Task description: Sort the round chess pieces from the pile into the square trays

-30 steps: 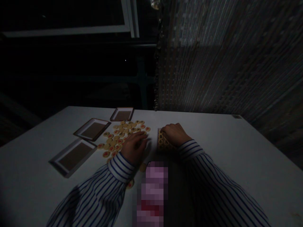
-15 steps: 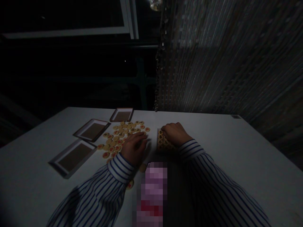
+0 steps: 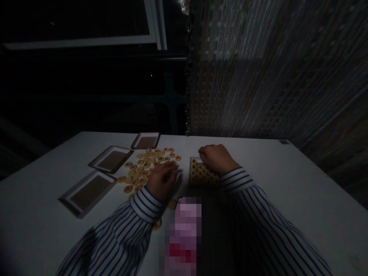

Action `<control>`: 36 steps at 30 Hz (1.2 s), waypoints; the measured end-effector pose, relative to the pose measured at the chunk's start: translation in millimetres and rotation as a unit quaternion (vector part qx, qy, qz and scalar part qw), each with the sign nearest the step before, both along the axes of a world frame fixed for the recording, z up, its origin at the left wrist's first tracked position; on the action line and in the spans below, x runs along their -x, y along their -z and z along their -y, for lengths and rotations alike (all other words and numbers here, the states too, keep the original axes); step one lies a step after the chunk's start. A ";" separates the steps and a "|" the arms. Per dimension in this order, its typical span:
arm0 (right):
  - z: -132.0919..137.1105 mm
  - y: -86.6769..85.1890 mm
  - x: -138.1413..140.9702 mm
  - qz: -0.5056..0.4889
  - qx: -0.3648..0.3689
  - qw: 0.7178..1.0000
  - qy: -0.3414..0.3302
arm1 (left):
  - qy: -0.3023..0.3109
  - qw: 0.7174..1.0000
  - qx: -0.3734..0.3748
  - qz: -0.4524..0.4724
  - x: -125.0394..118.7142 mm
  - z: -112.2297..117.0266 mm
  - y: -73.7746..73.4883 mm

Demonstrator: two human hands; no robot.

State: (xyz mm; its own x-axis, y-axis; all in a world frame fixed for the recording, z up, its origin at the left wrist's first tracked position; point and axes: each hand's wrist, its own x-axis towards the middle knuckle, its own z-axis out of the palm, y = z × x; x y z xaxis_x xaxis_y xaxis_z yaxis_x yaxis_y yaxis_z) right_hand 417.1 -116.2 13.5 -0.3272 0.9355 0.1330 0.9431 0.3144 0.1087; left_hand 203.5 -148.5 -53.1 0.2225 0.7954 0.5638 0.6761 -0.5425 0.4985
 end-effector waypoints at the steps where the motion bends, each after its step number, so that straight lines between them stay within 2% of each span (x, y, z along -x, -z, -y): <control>1: 0.7 -1.5 -0.4 -0.002 -0.005 1.000 0.000 | 0.000 1.000 -0.001 0.000 0.1 -0.1 -0.1; 8: 5.8 -10.8 0.2 -0.009 -0.023 1.000 0.003 | -0.009 1.000 0.002 0.006 1.2 0.2 -1.2; 21: 9.6 -16.2 6.1 -0.009 0.006 1.000 0.004 | -0.007 1.000 -0.001 -0.012 4.3 0.8 -5.8; 29: 13.5 -17.4 14.0 -0.015 0.002 0.999 -0.034 | 0.003 1.000 -0.003 -0.008 6.8 0.7 -6.1; 36: 18.5 -17.2 20.9 -0.029 -0.004 0.998 -0.061 | -0.009 1.000 0.028 0.004 9.7 1.5 -11.1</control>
